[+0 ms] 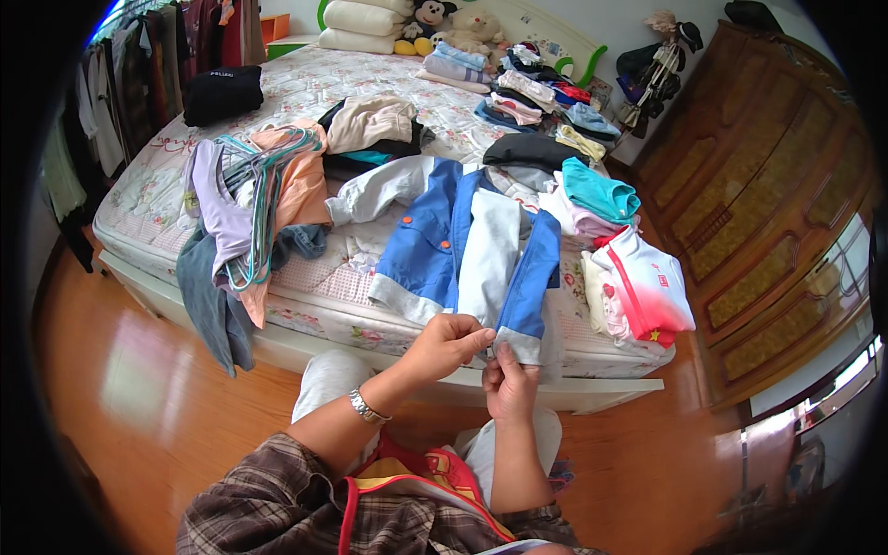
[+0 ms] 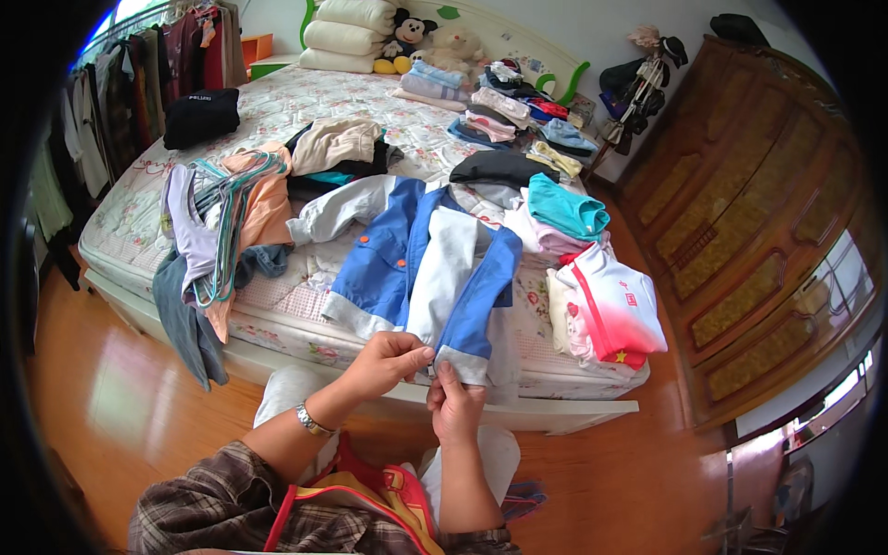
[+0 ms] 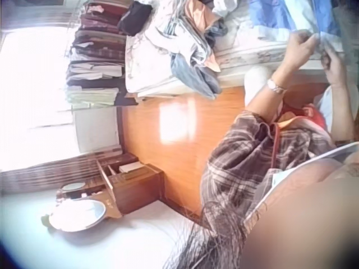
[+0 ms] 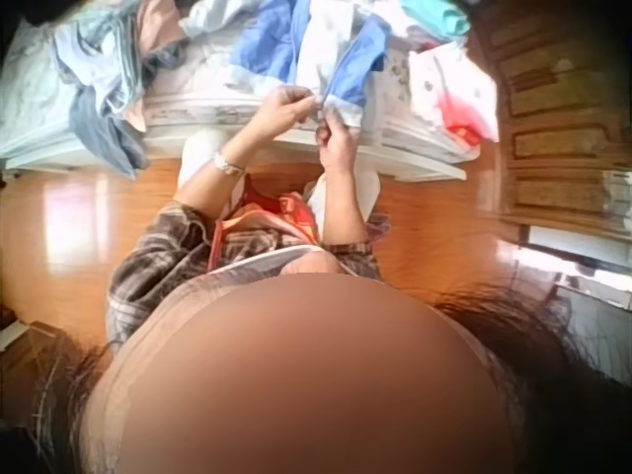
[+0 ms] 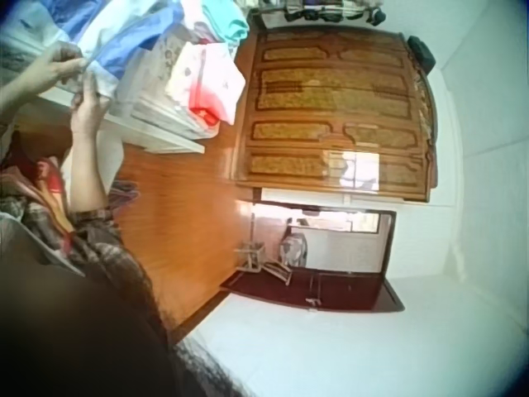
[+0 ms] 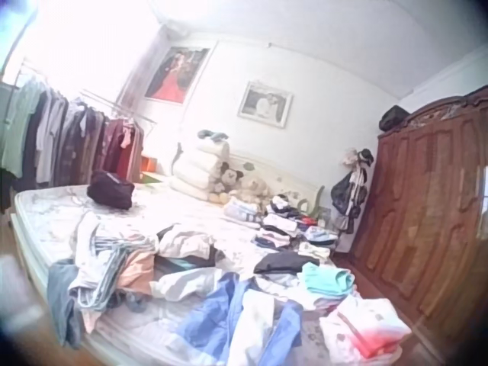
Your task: The person sits on the floor in front of a bed and folds various pieces of clothing, including a pink shirt, a teal top, and a blue jacket. They smooth out the fabric and fold each item into a neat stack on the bed.
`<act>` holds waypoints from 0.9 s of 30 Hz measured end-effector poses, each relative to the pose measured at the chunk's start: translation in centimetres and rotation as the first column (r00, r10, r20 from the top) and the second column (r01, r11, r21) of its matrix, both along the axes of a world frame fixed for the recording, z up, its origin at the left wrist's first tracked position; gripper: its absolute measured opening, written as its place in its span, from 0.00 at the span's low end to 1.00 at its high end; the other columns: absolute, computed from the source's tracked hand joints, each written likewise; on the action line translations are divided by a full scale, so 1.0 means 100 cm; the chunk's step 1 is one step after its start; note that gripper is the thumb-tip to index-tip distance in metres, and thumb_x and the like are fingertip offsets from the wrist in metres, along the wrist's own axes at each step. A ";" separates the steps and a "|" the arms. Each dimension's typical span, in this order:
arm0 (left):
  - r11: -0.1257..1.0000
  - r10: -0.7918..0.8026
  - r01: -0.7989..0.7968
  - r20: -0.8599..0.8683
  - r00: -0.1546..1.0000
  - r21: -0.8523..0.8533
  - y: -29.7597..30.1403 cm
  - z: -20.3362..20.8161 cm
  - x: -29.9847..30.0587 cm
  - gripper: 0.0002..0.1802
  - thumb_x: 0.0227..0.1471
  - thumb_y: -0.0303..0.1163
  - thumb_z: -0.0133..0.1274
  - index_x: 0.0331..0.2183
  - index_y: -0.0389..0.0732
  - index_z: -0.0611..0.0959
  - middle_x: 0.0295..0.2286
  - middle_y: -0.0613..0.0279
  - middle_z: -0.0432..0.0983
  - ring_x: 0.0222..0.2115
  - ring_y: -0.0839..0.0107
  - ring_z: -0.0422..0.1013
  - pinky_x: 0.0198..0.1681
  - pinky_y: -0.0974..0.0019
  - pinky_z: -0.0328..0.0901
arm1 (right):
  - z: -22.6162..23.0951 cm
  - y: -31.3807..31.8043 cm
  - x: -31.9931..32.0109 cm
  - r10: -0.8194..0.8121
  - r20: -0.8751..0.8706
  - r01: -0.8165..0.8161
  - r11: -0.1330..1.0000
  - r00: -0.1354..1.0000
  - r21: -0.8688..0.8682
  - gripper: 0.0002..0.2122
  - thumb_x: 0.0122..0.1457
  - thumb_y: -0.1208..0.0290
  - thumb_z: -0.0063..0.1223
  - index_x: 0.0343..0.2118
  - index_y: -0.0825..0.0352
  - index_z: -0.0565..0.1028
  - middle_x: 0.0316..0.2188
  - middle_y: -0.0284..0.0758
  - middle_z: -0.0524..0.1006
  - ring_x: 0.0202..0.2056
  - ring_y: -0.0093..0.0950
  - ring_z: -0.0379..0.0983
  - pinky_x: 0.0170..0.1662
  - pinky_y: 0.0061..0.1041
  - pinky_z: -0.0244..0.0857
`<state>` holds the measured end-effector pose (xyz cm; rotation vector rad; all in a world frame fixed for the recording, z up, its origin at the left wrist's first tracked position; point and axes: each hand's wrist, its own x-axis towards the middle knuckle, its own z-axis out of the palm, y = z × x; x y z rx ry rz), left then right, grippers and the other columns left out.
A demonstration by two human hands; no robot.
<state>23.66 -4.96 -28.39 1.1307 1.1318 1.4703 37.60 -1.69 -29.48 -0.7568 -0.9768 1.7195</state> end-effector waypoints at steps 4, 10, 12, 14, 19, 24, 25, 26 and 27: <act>1.000 0.004 -0.004 -0.068 0.998 -0.002 0.003 -0.011 0.001 0.14 0.55 0.35 0.52 0.22 0.35 0.78 0.15 0.73 0.67 0.18 0.84 0.62 0.21 0.76 0.59 | -0.004 -0.001 -0.001 -0.010 0.037 0.007 0.997 0.999 0.080 0.06 0.55 0.68 0.56 0.30 0.63 0.71 0.16 0.24 0.66 0.14 0.15 0.58 0.14 0.15 0.53; 0.991 -0.101 0.125 -0.333 0.938 0.053 -0.003 0.005 -0.012 0.15 0.56 0.34 0.50 0.23 0.32 0.78 0.15 0.72 0.66 0.18 0.83 0.61 0.21 0.74 0.59 | -0.009 -0.001 0.000 0.021 0.055 -0.027 0.993 0.998 0.111 0.07 0.56 0.67 0.55 0.29 0.65 0.71 0.16 0.25 0.65 0.14 0.15 0.59 0.14 0.16 0.55; 0.983 -0.171 0.186 -0.333 0.927 0.013 -0.004 0.008 -0.017 0.16 0.56 0.34 0.50 0.23 0.33 0.78 0.15 0.71 0.66 0.18 0.82 0.61 0.22 0.73 0.59 | -0.007 -0.005 -0.001 0.013 0.048 -0.019 0.993 0.999 0.120 0.08 0.57 0.67 0.54 0.28 0.65 0.71 0.16 0.26 0.66 0.14 0.15 0.60 0.14 0.16 0.56; 0.973 -0.229 0.228 -0.279 0.933 -0.036 -0.003 0.003 -0.021 0.16 0.56 0.35 0.50 0.22 0.34 0.78 0.15 0.71 0.66 0.18 0.82 0.62 0.22 0.73 0.59 | -0.004 -0.008 -0.003 0.001 0.037 -0.006 0.991 0.999 0.133 0.08 0.57 0.68 0.54 0.26 0.66 0.72 0.16 0.27 0.68 0.13 0.16 0.61 0.14 0.16 0.56; 0.956 -0.292 0.290 -0.189 0.937 -0.037 -0.004 0.006 -0.022 0.19 0.57 0.38 0.48 0.20 0.35 0.78 0.14 0.70 0.67 0.18 0.82 0.62 0.22 0.74 0.57 | -0.006 -0.010 -0.003 -0.028 0.055 0.017 0.981 0.998 0.194 0.08 0.57 0.67 0.53 0.28 0.66 0.71 0.16 0.27 0.68 0.14 0.15 0.61 0.14 0.16 0.56; 0.977 -0.211 0.211 -0.074 0.975 -0.003 -0.003 0.005 -0.019 0.20 0.57 0.38 0.47 0.18 0.36 0.77 0.14 0.70 0.68 0.17 0.82 0.61 0.22 0.74 0.56 | -0.008 -0.004 -0.003 0.078 0.040 -0.084 0.982 0.996 0.168 0.07 0.57 0.68 0.53 0.28 0.65 0.71 0.16 0.27 0.68 0.14 0.16 0.61 0.14 0.15 0.56; 0.980 -0.200 0.199 -0.084 0.976 -0.012 -0.003 0.004 -0.019 0.20 0.57 0.38 0.47 0.18 0.36 0.77 0.14 0.70 0.68 0.17 0.82 0.61 0.22 0.74 0.56 | -0.010 -0.003 -0.002 0.093 0.057 -0.101 0.981 0.994 0.165 0.07 0.58 0.67 0.53 0.29 0.65 0.71 0.16 0.26 0.67 0.14 0.16 0.61 0.14 0.15 0.56; 0.982 -0.188 0.187 -0.094 0.978 -0.020 -0.003 0.004 -0.019 0.20 0.57 0.37 0.47 0.19 0.36 0.77 0.14 0.70 0.67 0.17 0.82 0.61 0.22 0.74 0.57 | -0.011 -0.002 -0.001 0.107 0.074 -0.118 0.980 0.992 0.161 0.07 0.58 0.67 0.53 0.30 0.64 0.72 0.16 0.26 0.67 0.14 0.16 0.61 0.14 0.15 0.57; 0.984 -0.177 0.175 -0.104 0.979 -0.029 -0.003 0.003 -0.020 0.20 0.57 0.37 0.47 0.19 0.36 0.77 0.14 0.70 0.67 0.17 0.82 0.61 0.22 0.74 0.57 | -0.012 -0.002 -0.001 0.102 0.073 -0.113 0.981 0.992 0.161 0.07 0.58 0.67 0.53 0.29 0.64 0.71 0.16 0.26 0.67 0.14 0.16 0.61 0.14 0.15 0.56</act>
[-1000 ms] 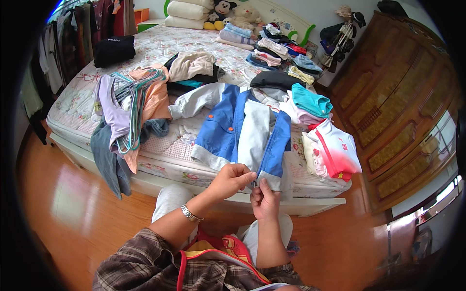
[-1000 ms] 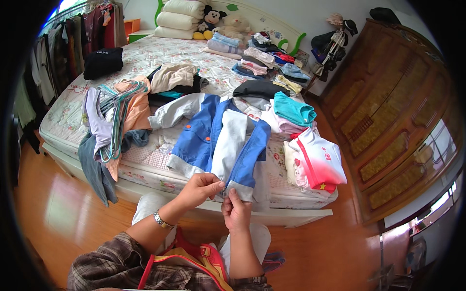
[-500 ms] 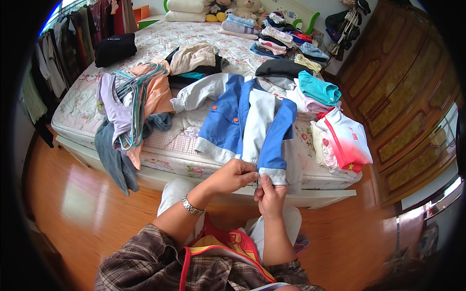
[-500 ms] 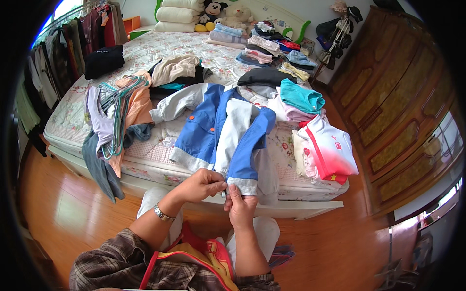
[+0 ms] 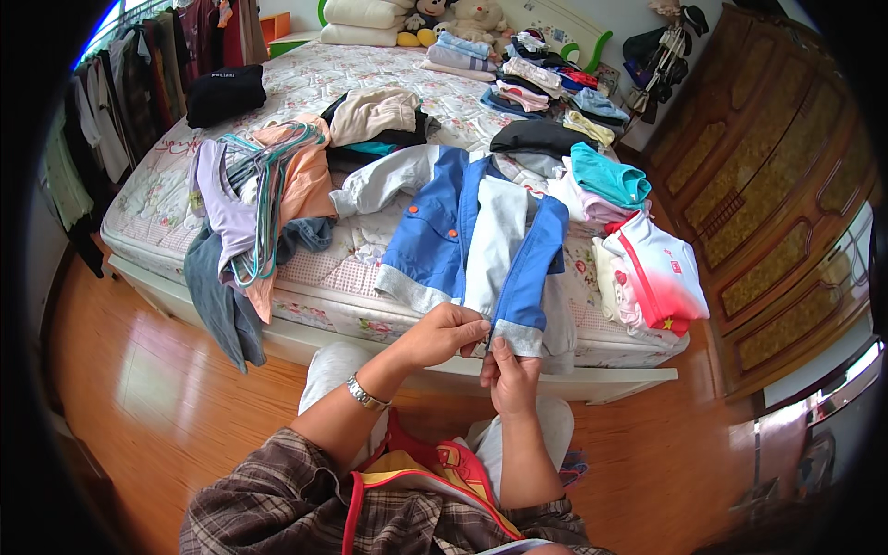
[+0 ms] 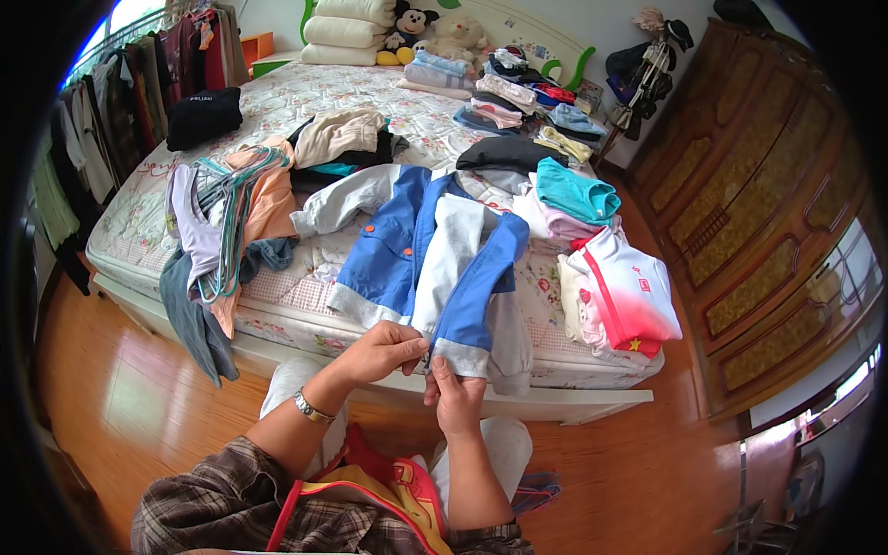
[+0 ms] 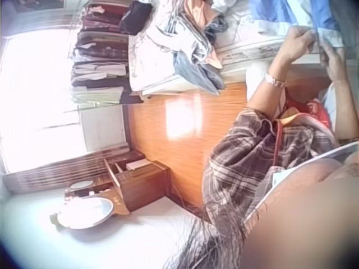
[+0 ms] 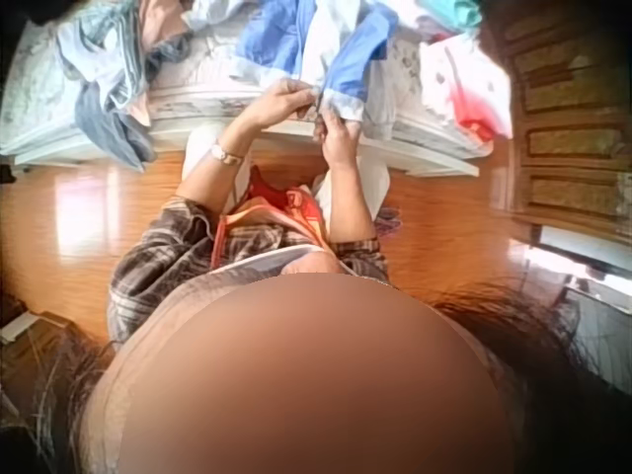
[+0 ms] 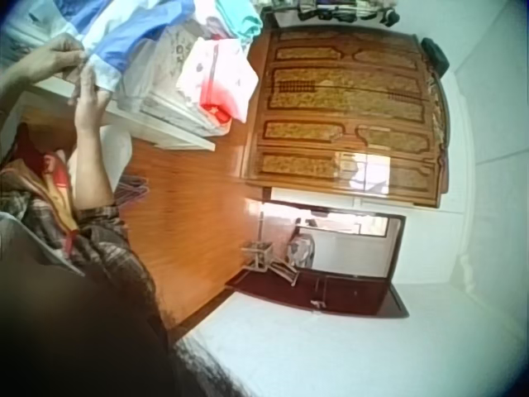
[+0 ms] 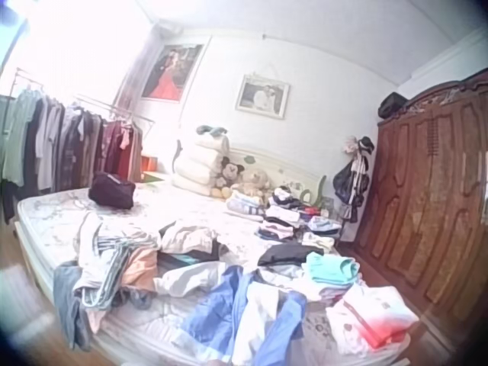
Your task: The person sits on the floor in front of a bed and folds various pieces of clothing, including a pink shirt, a teal top, and a blue jacket. They smooth out the fabric and fold each item into a neat stack on the bed.
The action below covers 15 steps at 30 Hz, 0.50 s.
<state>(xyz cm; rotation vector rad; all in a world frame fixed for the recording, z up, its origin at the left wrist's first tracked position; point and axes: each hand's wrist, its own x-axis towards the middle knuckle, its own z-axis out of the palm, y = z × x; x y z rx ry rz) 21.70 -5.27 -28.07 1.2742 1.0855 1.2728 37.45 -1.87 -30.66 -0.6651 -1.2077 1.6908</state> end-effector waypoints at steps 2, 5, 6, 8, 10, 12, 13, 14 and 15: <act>1.000 0.000 0.000 -0.048 0.999 -0.001 0.000 -0.002 0.003 0.19 0.57 0.36 0.47 0.19 0.36 0.77 0.14 0.70 0.67 0.17 0.82 0.61 0.22 0.74 0.57 | -0.001 0.000 0.000 -0.009 -0.001 0.009 1.000 1.000 -0.004 0.07 0.58 0.67 0.53 0.29 0.64 0.71 0.16 0.26 0.67 0.14 0.16 0.61 0.14 0.15 0.55; 1.000 -0.030 0.030 -0.080 0.996 -0.003 0.000 -0.002 0.004 0.19 0.57 0.36 0.47 0.18 0.36 0.77 0.14 0.70 0.67 0.17 0.82 0.60 0.22 0.74 0.57 | -0.002 -0.003 -0.001 -0.010 -0.023 0.010 1.000 1.000 0.010 0.07 0.58 0.67 0.53 0.29 0.64 0.71 0.16 0.26 0.67 0.13 0.15 0.60 0.13 0.15 0.54; 0.999 -0.044 0.044 -0.084 0.995 -0.003 0.001 -0.002 0.003 0.19 0.57 0.35 0.47 0.18 0.36 0.76 0.14 0.70 0.67 0.17 0.82 0.60 0.22 0.74 0.57 | -0.003 -0.004 -0.002 -0.020 -0.019 0.020 1.000 1.000 0.019 0.07 0.58 0.67 0.53 0.29 0.64 0.71 0.16 0.26 0.66 0.13 0.15 0.60 0.13 0.15 0.54; 0.998 -0.066 0.065 -0.105 0.992 -0.014 0.002 -0.004 0.001 0.20 0.58 0.36 0.47 0.18 0.35 0.76 0.14 0.70 0.66 0.17 0.82 0.60 0.22 0.74 0.57 | -0.005 -0.006 -0.003 -0.038 -0.012 0.038 0.998 0.999 0.040 0.07 0.58 0.67 0.52 0.29 0.64 0.71 0.15 0.25 0.66 0.13 0.15 0.59 0.13 0.14 0.54; 0.997 -0.078 0.076 -0.112 0.991 -0.022 0.003 -0.007 -0.001 0.21 0.58 0.38 0.46 0.18 0.35 0.76 0.14 0.70 0.66 0.17 0.82 0.60 0.22 0.74 0.57 | -0.005 -0.007 -0.005 -0.051 -0.001 0.051 0.998 0.999 0.041 0.08 0.58 0.66 0.52 0.28 0.64 0.70 0.15 0.25 0.66 0.13 0.15 0.59 0.13 0.14 0.53; 0.996 -0.082 0.079 -0.104 0.991 -0.029 0.003 -0.008 -0.002 0.22 0.58 0.39 0.46 0.18 0.35 0.75 0.14 0.70 0.66 0.17 0.82 0.60 0.22 0.74 0.57 | -0.004 -0.007 -0.006 -0.059 -0.009 0.059 0.998 0.998 0.011 0.08 0.59 0.66 0.51 0.28 0.64 0.69 0.15 0.25 0.66 0.12 0.15 0.59 0.13 0.15 0.53; 0.998 -0.063 0.060 -0.100 0.993 -0.029 0.004 -0.008 -0.001 0.23 0.59 0.40 0.46 0.18 0.35 0.76 0.13 0.70 0.66 0.16 0.81 0.60 0.21 0.74 0.57 | -0.003 -0.006 -0.007 -0.062 -0.021 0.061 0.998 0.998 -0.021 0.08 0.59 0.67 0.51 0.27 0.64 0.69 0.14 0.26 0.66 0.12 0.15 0.59 0.13 0.15 0.53; 0.999 -0.043 0.041 -0.095 0.995 -0.029 0.004 -0.009 0.000 0.23 0.59 0.41 0.45 0.18 0.35 0.76 0.13 0.70 0.66 0.16 0.81 0.60 0.21 0.74 0.57 | -0.001 -0.005 -0.006 -0.064 -0.033 0.062 0.997 0.997 -0.053 0.08 0.59 0.67 0.50 0.27 0.64 0.69 0.14 0.26 0.66 0.12 0.16 0.59 0.14 0.15 0.52; 0.999 -0.024 0.021 -0.091 0.996 -0.029 0.004 -0.009 0.001 0.24 0.59 0.42 0.45 0.18 0.35 0.77 0.13 0.70 0.66 0.16 0.81 0.60 0.21 0.74 0.57 | -0.001 -0.004 -0.006 -0.081 -0.030 0.079 0.995 0.996 -0.063 0.08 0.59 0.67 0.50 0.27 0.64 0.69 0.14 0.26 0.66 0.12 0.16 0.59 0.14 0.15 0.53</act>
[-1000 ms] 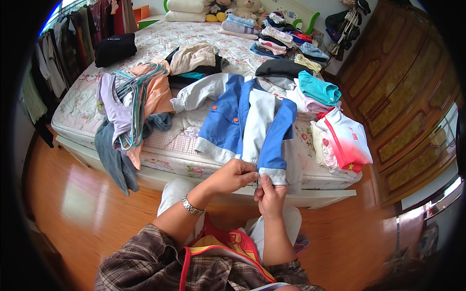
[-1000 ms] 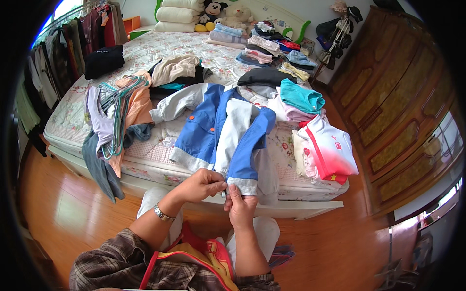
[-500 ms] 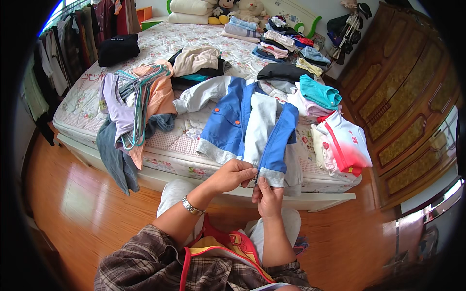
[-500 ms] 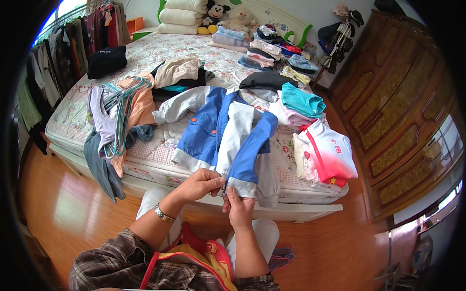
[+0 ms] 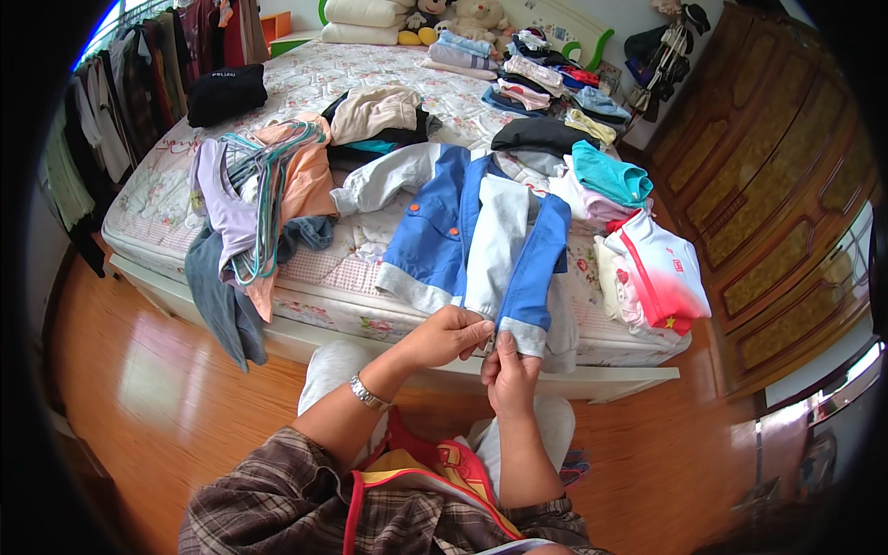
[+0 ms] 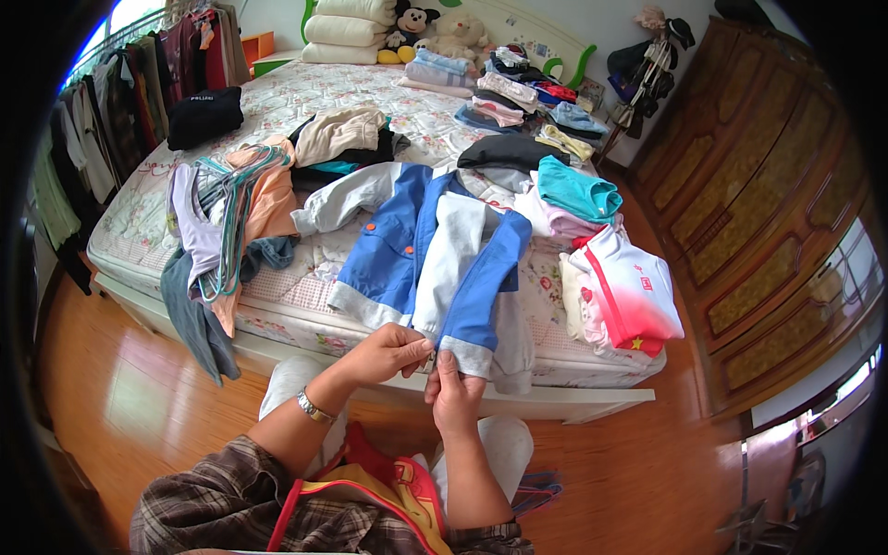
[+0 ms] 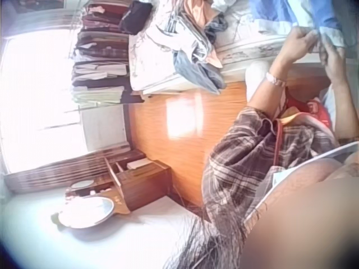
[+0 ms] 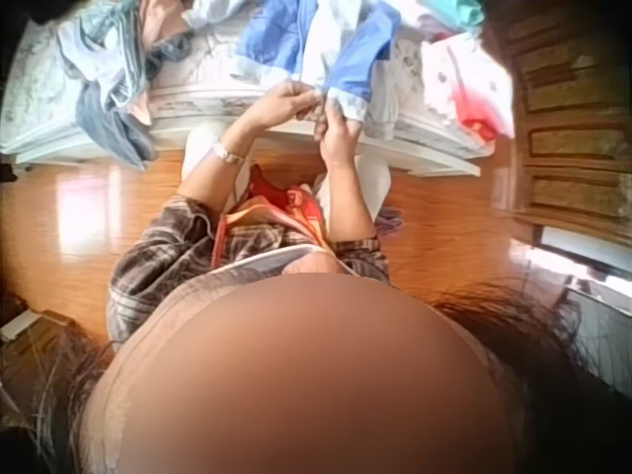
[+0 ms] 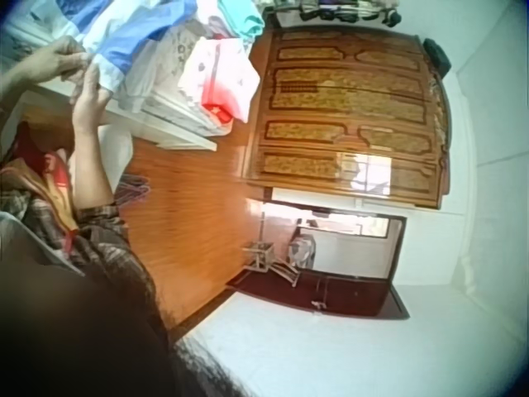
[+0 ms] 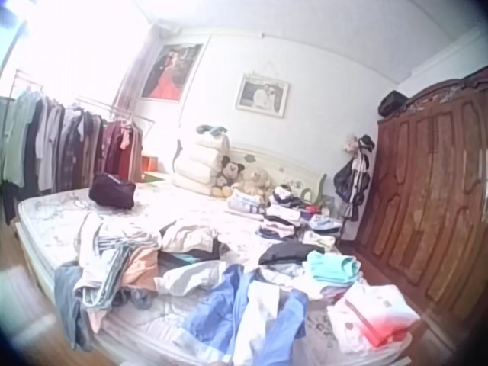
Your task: The person sits on the floor in front of a bed and folds various pieces of clothing, including a pink shirt, a teal top, and a blue jacket. They smooth out the fabric and fold each item into a neat stack on the bed.
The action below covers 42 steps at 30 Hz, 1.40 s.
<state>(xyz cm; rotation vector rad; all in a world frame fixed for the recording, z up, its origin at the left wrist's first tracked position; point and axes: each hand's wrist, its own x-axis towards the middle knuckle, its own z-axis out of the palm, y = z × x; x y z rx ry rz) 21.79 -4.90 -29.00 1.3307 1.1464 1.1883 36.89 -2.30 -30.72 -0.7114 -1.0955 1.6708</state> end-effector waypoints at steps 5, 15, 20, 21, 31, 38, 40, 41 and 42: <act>0.988 0.112 -0.094 -0.145 0.983 0.124 -0.011 0.010 0.007 0.18 0.55 0.37 0.51 0.20 0.34 0.79 0.14 0.68 0.68 0.17 0.83 0.61 0.20 0.73 0.57 | 0.002 0.002 0.005 -0.067 0.052 0.063 0.995 0.996 0.073 0.09 0.59 0.67 0.50 0.25 0.65 0.69 0.14 0.26 0.66 0.12 0.15 0.60 0.14 0.16 0.53; 0.995 0.085 -0.083 -0.034 0.996 0.059 -0.014 0.009 0.018 0.14 0.52 0.30 0.52 0.19 0.33 0.78 0.12 0.67 0.68 0.15 0.83 0.59 0.17 0.73 0.54 | 0.003 0.002 0.000 -0.108 0.045 0.097 0.976 0.993 0.193 0.10 0.59 0.70 0.50 0.23 0.66 0.70 0.15 0.26 0.68 0.13 0.15 0.61 0.15 0.15 0.54; 0.974 -0.011 0.108 0.430 0.903 -0.201 -0.010 0.000 0.002 0.13 0.52 0.30 0.51 0.19 0.35 0.78 0.13 0.66 0.68 0.12 0.80 0.59 0.15 0.76 0.52 | 0.005 0.007 0.007 -0.034 0.129 0.018 0.992 0.991 0.123 0.09 0.58 0.69 0.53 0.24 0.66 0.73 0.16 0.27 0.70 0.14 0.14 0.62 0.15 0.15 0.54; 0.969 0.029 0.095 0.488 0.872 -0.228 -0.010 0.000 0.001 0.13 0.52 0.30 0.51 0.19 0.35 0.78 0.13 0.66 0.68 0.11 0.80 0.59 0.14 0.76 0.52 | 0.005 0.007 0.008 -0.034 0.149 0.013 0.990 0.988 0.140 0.08 0.57 0.69 0.53 0.24 0.66 0.73 0.16 0.26 0.70 0.14 0.13 0.62 0.15 0.15 0.55; 0.945 0.085 0.117 0.576 0.813 -0.305 -0.010 -0.002 0.006 0.14 0.47 0.29 0.47 0.14 0.38 0.71 0.11 0.64 0.63 0.10 0.77 0.56 0.12 0.74 0.48 | 0.001 0.004 0.005 -0.115 0.165 0.057 0.945 0.980 0.323 0.07 0.57 0.73 0.53 0.23 0.66 0.72 0.15 0.23 0.69 0.14 0.12 0.60 0.17 0.15 0.53; 0.947 0.053 0.142 0.573 0.818 -0.290 -0.013 0.003 -0.007 0.14 0.47 0.29 0.47 0.13 0.39 0.69 0.11 0.66 0.60 0.10 0.78 0.53 0.11 0.74 0.46 | -0.007 0.003 -0.001 -0.174 0.116 0.109 0.896 0.978 0.430 0.09 0.58 0.72 0.52 0.21 0.67 0.72 0.14 0.26 0.69 0.13 0.13 0.61 0.15 0.15 0.54; 0.938 0.069 0.168 0.641 0.765 -0.302 -0.015 0.006 -0.010 0.14 0.48 0.29 0.47 0.14 0.39 0.69 0.10 0.66 0.59 0.10 0.79 0.51 0.11 0.74 0.44 | -0.001 -0.001 -0.003 -0.144 0.109 0.091 0.916 0.984 0.391 0.09 0.58 0.73 0.52 0.21 0.67 0.72 0.14 0.26 0.69 0.13 0.13 0.61 0.16 0.15 0.54; 0.938 0.059 0.185 0.658 0.751 -0.295 -0.015 0.004 -0.009 0.13 0.48 0.29 0.47 0.14 0.39 0.69 0.10 0.65 0.60 0.10 0.79 0.52 0.11 0.74 0.45 | 0.001 -0.003 -0.004 -0.129 0.104 0.082 0.925 0.986 0.370 0.09 0.58 0.73 0.51 0.21 0.67 0.72 0.14 0.26 0.69 0.14 0.13 0.61 0.16 0.15 0.55; 0.936 0.049 0.201 0.675 0.737 -0.287 -0.014 0.001 -0.008 0.13 0.47 0.30 0.47 0.15 0.39 0.70 0.11 0.65 0.60 0.10 0.79 0.53 0.10 0.75 0.45 | 0.000 -0.002 -0.004 -0.115 0.111 0.065 0.924 0.987 0.378 0.08 0.57 0.74 0.52 0.21 0.67 0.72 0.15 0.25 0.69 0.14 0.12 0.60 0.17 0.14 0.54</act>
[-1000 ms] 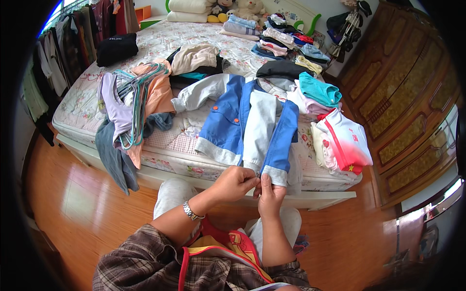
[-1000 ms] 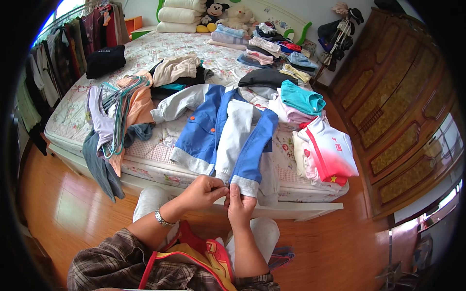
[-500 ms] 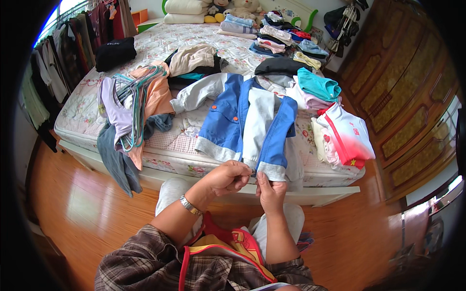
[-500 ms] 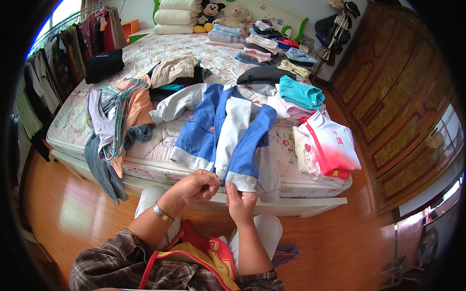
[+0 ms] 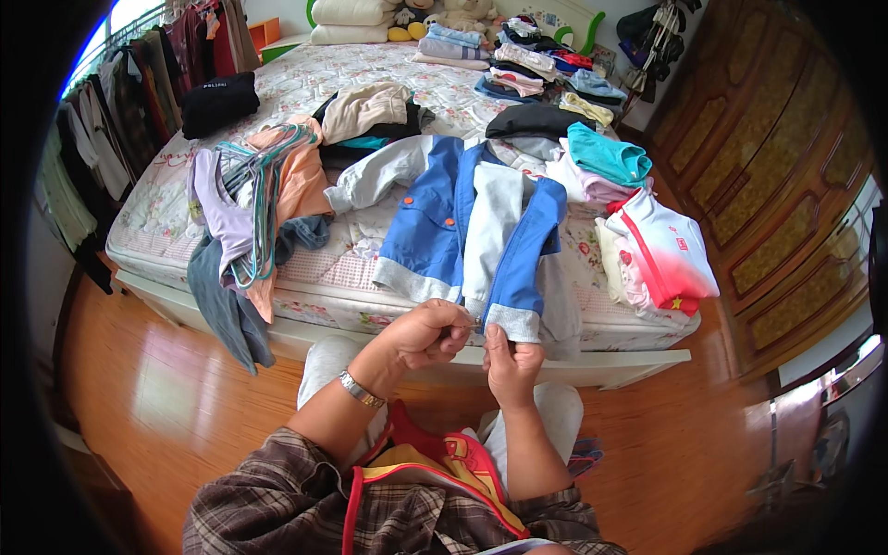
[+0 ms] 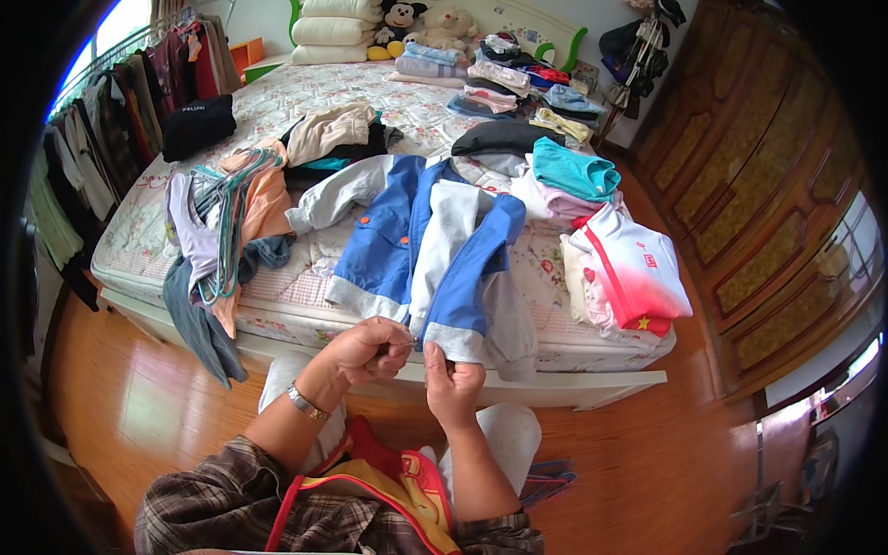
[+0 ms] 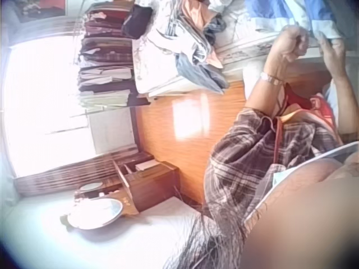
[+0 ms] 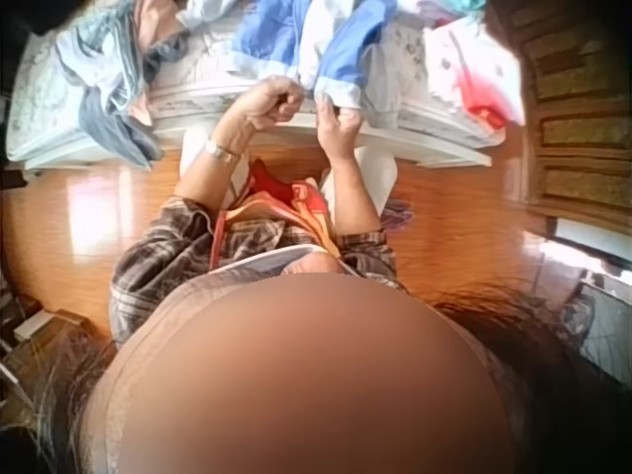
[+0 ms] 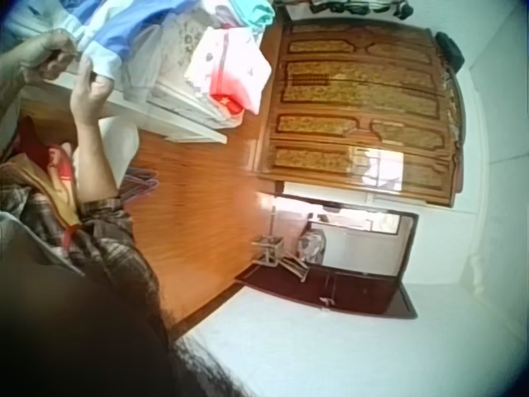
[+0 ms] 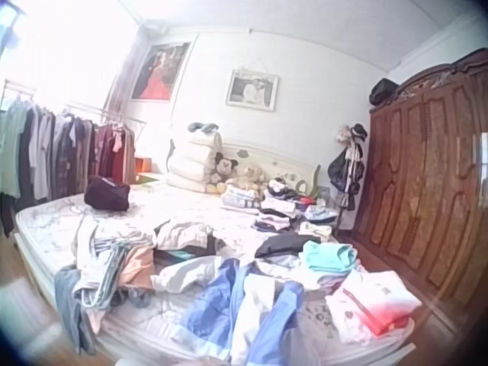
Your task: The person sits on the floor in front of a bed and folds various pieces of clothing, including a pink shirt, a teal top, and a blue jacket. They smooth out the fabric and fold each item into a neat stack on the bed.
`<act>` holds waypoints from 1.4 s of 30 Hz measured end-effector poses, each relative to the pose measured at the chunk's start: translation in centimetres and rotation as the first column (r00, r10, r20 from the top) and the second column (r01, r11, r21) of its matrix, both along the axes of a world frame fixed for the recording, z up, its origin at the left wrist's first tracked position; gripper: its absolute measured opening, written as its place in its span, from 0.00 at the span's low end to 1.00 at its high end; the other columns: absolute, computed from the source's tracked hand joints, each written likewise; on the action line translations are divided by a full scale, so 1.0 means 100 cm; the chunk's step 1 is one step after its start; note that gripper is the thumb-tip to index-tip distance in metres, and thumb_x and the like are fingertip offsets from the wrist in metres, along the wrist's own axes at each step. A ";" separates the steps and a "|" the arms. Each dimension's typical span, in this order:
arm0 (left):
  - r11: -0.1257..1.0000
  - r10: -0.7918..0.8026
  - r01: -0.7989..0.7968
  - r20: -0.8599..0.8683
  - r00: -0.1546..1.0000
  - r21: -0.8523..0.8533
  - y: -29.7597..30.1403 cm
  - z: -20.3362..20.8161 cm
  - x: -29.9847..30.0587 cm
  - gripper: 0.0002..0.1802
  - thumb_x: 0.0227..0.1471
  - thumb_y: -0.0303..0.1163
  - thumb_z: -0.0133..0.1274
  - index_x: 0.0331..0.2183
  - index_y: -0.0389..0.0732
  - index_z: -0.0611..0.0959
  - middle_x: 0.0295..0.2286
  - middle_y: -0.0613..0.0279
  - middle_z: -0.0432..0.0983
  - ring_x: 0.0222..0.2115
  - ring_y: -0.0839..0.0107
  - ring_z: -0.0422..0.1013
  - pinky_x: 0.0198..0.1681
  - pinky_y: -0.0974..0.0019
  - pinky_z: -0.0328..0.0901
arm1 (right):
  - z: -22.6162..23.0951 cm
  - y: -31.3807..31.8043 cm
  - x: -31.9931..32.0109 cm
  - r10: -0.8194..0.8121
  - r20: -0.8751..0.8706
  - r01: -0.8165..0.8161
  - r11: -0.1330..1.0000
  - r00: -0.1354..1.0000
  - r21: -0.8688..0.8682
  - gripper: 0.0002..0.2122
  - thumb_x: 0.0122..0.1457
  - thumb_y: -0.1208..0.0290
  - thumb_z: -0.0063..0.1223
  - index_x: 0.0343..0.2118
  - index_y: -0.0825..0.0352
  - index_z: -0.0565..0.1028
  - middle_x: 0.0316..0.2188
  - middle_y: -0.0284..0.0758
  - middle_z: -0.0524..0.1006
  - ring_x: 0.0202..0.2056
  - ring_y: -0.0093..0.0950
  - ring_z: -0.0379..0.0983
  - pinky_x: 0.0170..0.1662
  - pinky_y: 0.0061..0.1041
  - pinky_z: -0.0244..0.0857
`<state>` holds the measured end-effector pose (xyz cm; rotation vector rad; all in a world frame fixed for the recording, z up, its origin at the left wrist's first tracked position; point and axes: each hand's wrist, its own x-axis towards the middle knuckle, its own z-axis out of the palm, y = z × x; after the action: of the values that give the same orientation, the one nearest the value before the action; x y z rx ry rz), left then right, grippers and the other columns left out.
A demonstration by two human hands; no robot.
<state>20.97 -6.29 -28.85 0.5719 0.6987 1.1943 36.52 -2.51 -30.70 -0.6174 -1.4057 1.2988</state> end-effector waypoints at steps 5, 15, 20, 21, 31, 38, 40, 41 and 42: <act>1.000 -0.023 0.023 -0.003 1.000 -0.009 -0.002 0.004 0.001 0.12 0.47 0.31 0.47 0.15 0.40 0.70 0.11 0.66 0.60 0.11 0.78 0.55 0.11 0.75 0.46 | -0.003 0.004 0.005 0.105 -0.017 -0.106 0.994 0.994 -0.035 0.06 0.56 0.75 0.53 0.23 0.67 0.71 0.16 0.24 0.69 0.15 0.11 0.61 0.18 0.13 0.54; 0.999 -0.032 0.035 -0.077 0.997 0.038 -0.001 0.002 0.002 0.14 0.46 0.28 0.47 0.13 0.41 0.66 0.10 0.67 0.58 0.10 0.79 0.51 0.12 0.74 0.45 | 0.004 -0.001 0.000 0.060 -0.016 -0.061 0.989 0.998 -0.136 0.07 0.56 0.72 0.54 0.23 0.67 0.73 0.16 0.26 0.71 0.15 0.13 0.63 0.16 0.14 0.55; 1.000 -0.014 0.015 -0.137 0.991 0.008 -0.004 0.007 0.008 0.15 0.46 0.27 0.47 0.12 0.41 0.66 0.10 0.67 0.58 0.10 0.78 0.51 0.12 0.73 0.45 | 0.001 -0.003 -0.001 0.020 -0.027 -0.022 0.997 0.999 -0.073 0.08 0.56 0.73 0.54 0.22 0.68 0.73 0.16 0.26 0.71 0.14 0.13 0.62 0.16 0.14 0.54; 1.000 -0.015 0.016 -0.146 0.989 0.007 -0.004 0.006 0.007 0.15 0.46 0.27 0.47 0.12 0.41 0.66 0.10 0.66 0.58 0.10 0.78 0.51 0.12 0.73 0.45 | 0.003 -0.004 -0.001 0.027 -0.024 -0.029 0.996 0.999 -0.084 0.08 0.56 0.73 0.54 0.22 0.68 0.73 0.15 0.26 0.70 0.14 0.13 0.62 0.16 0.15 0.54; 0.998 -0.066 0.066 -0.100 0.993 -0.001 -0.003 0.002 0.011 0.15 0.47 0.30 0.47 0.13 0.40 0.67 0.10 0.65 0.60 0.10 0.79 0.53 0.12 0.73 0.47 | 0.002 -0.003 0.003 0.015 -0.056 -0.021 0.994 0.998 -0.105 0.09 0.57 0.72 0.52 0.21 0.68 0.72 0.15 0.27 0.70 0.13 0.14 0.61 0.15 0.15 0.54; 0.998 -0.007 0.011 -0.063 0.998 0.069 -0.006 0.003 0.020 0.14 0.49 0.30 0.48 0.15 0.38 0.72 0.11 0.63 0.64 0.11 0.78 0.57 0.13 0.74 0.49 | 0.002 0.005 0.006 0.123 -0.126 -0.150 0.960 0.984 -0.235 0.08 0.58 0.69 0.52 0.25 0.67 0.71 0.16 0.29 0.70 0.13 0.17 0.63 0.14 0.16 0.57; 0.994 0.017 -0.007 -0.101 0.995 0.105 -0.007 0.001 0.021 0.13 0.49 0.31 0.48 0.17 0.37 0.75 0.12 0.64 0.66 0.12 0.78 0.60 0.15 0.74 0.51 | 0.002 0.006 0.007 0.149 -0.159 -0.187 0.947 0.976 -0.262 0.08 0.58 0.69 0.52 0.26 0.67 0.71 0.17 0.29 0.70 0.13 0.18 0.63 0.14 0.17 0.57; 0.992 0.033 -0.017 -0.125 0.992 0.121 -0.006 -0.001 0.021 0.13 0.50 0.31 0.49 0.18 0.36 0.76 0.12 0.64 0.67 0.13 0.78 0.61 0.16 0.74 0.51 | 0.001 0.006 0.007 0.156 -0.185 -0.204 0.940 0.970 -0.274 0.08 0.58 0.70 0.52 0.26 0.67 0.71 0.17 0.29 0.70 0.13 0.18 0.63 0.14 0.17 0.57; 0.990 0.047 -0.026 -0.150 0.988 0.138 -0.006 -0.003 0.021 0.12 0.50 0.31 0.49 0.19 0.36 0.78 0.13 0.64 0.68 0.14 0.78 0.62 0.16 0.74 0.52 | 0.001 0.006 0.008 0.162 -0.210 -0.219 0.933 0.964 -0.284 0.07 0.58 0.70 0.52 0.26 0.66 0.70 0.17 0.29 0.70 0.13 0.19 0.63 0.14 0.17 0.57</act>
<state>23.04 -6.88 -29.19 0.7732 0.7641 1.2479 37.30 -1.95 -30.59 -0.5566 -1.1429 1.7063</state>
